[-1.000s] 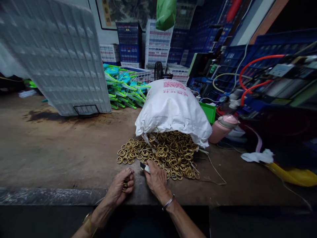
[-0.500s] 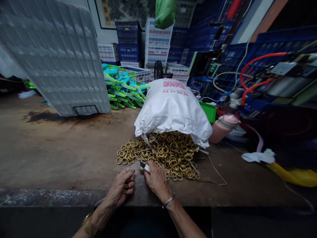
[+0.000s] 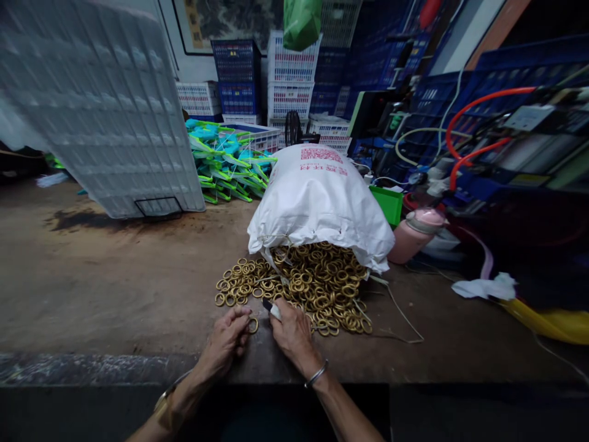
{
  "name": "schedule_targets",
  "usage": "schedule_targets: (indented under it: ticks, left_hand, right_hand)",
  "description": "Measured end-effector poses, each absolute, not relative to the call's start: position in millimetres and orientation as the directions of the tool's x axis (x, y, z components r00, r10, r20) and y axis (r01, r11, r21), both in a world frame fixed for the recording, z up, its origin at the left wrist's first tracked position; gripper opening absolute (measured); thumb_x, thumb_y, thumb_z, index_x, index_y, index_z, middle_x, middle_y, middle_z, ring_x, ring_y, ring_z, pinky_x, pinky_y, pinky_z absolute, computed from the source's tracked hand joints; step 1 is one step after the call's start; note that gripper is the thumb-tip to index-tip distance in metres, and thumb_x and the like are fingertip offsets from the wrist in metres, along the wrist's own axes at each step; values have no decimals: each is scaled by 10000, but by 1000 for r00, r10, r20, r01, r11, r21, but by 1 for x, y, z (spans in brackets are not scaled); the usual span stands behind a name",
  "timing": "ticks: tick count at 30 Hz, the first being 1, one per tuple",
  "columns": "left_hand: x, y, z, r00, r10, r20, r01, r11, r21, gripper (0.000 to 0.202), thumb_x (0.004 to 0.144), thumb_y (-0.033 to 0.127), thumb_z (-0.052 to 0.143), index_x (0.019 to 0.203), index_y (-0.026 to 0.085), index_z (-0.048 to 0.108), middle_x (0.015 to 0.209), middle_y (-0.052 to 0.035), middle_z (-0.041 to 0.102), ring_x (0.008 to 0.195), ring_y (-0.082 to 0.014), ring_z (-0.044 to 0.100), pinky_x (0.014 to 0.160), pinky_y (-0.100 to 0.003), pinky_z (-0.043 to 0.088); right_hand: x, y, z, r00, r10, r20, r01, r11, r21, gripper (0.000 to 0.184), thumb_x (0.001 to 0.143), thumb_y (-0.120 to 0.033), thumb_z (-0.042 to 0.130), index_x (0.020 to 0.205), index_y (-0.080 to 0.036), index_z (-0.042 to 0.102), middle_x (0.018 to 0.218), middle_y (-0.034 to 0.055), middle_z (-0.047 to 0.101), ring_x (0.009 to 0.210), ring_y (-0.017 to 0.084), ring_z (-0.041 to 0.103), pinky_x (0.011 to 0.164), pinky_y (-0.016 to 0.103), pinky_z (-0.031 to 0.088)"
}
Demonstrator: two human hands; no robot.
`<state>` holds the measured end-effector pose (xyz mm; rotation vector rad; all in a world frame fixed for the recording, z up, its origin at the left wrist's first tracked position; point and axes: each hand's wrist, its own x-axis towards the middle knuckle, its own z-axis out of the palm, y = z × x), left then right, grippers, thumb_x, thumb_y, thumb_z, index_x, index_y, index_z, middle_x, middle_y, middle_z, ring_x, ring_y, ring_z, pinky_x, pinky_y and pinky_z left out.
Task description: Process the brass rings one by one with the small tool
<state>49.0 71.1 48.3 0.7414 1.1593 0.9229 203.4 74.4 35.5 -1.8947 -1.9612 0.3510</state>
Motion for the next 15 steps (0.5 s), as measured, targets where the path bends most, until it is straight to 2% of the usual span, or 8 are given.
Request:
schedule_targets:
  ticks: [4,8,12,15]
  left_hand:
    - [51,68,47,137,915,-379,-180,400,899,310,698,390,596,908,184,498,478,96,434,356,-53,351,330,-144,262]
    - [57,65,45,189,921,-341,-148,370,917,355,715,422,585,960,174,520,446,94,434,335,-54,332,329,-151,263]
    - [60,63,46,193,927,-321,-160,352,922,308,703,462,601,788,172,541,431,88,414,334,-47,315,332,-153,257]
    - [59,62,47,158,938,-307,-166,332,929,299,682,447,635,684,169,526,425,81,419,340,-41,323,347,-156,262]
  right_hand:
    - [205,73,42,-36,994,99,746,92,-660,149,795,-262,444,781,-207,582,587,-31,542,529,104,460,521,202,289]
    - [199,70,50,-110,992,61,539,112,-835,204,788,-312,454,637,-184,504,549,-53,417,520,88,374,508,190,301]
    - [196,67,53,-160,987,-25,358,35,-933,213,774,-343,484,634,-183,465,562,-66,374,534,81,347,506,181,307]
    - [195,65,53,-167,984,-59,309,-5,-951,184,759,-327,494,647,-185,463,564,-68,383,535,80,357,508,180,320]
